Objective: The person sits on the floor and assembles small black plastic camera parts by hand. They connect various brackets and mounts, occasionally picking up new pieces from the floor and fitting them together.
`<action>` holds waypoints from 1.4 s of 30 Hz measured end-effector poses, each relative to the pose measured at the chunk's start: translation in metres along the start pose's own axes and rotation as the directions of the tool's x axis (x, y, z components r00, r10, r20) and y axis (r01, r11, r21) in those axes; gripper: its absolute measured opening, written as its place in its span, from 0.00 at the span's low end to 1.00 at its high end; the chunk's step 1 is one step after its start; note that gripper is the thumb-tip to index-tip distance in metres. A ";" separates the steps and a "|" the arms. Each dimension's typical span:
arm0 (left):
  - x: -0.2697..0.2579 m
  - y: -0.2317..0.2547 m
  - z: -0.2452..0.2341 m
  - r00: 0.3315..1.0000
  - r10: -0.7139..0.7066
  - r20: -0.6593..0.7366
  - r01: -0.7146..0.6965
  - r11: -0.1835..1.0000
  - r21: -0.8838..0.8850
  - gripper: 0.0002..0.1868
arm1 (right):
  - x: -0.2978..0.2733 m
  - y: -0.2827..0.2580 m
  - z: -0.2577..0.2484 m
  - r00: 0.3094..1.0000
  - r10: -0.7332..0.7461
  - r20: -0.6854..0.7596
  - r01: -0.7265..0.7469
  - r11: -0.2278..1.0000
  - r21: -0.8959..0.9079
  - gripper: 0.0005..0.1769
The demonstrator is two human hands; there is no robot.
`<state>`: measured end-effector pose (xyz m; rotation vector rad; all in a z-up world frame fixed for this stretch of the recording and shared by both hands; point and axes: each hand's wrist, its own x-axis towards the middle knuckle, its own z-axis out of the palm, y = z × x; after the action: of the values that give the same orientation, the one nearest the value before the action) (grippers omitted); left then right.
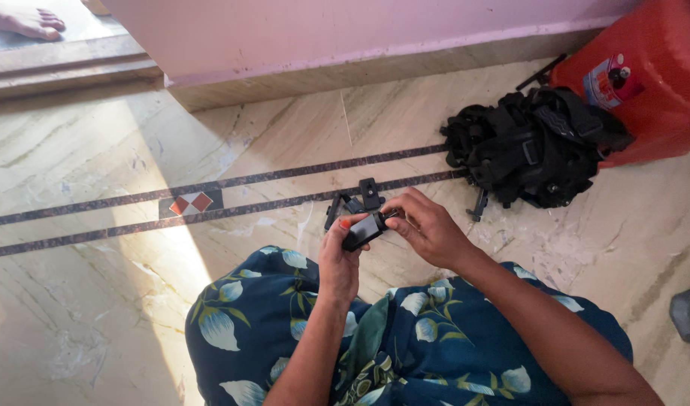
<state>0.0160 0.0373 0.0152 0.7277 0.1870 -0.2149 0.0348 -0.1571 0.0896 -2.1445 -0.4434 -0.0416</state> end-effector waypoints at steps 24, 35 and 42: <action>0.023 0.007 -0.007 0.863 0.504 -0.013 -0.321 0.568 0.758 0.14 | 0.004 0.076 0.040 0.757 0.637 0.147 -0.567 0.528 0.632 0.23; 0.103 -0.078 -0.153 0.775 0.505 -0.381 0.179 0.402 0.898 0.20 | -0.005 0.201 0.064 0.819 0.571 0.059 -0.555 0.762 0.334 0.11; 0.071 -0.043 -0.090 0.735 0.510 -0.446 0.500 0.037 0.866 0.34 | -0.004 0.199 0.070 0.825 0.564 0.031 -0.562 0.815 0.138 0.13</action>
<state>0.0648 0.0574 -0.0955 2.3953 0.8481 0.0124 0.0872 -0.2048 -0.1092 -2.0521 0.2107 0.3064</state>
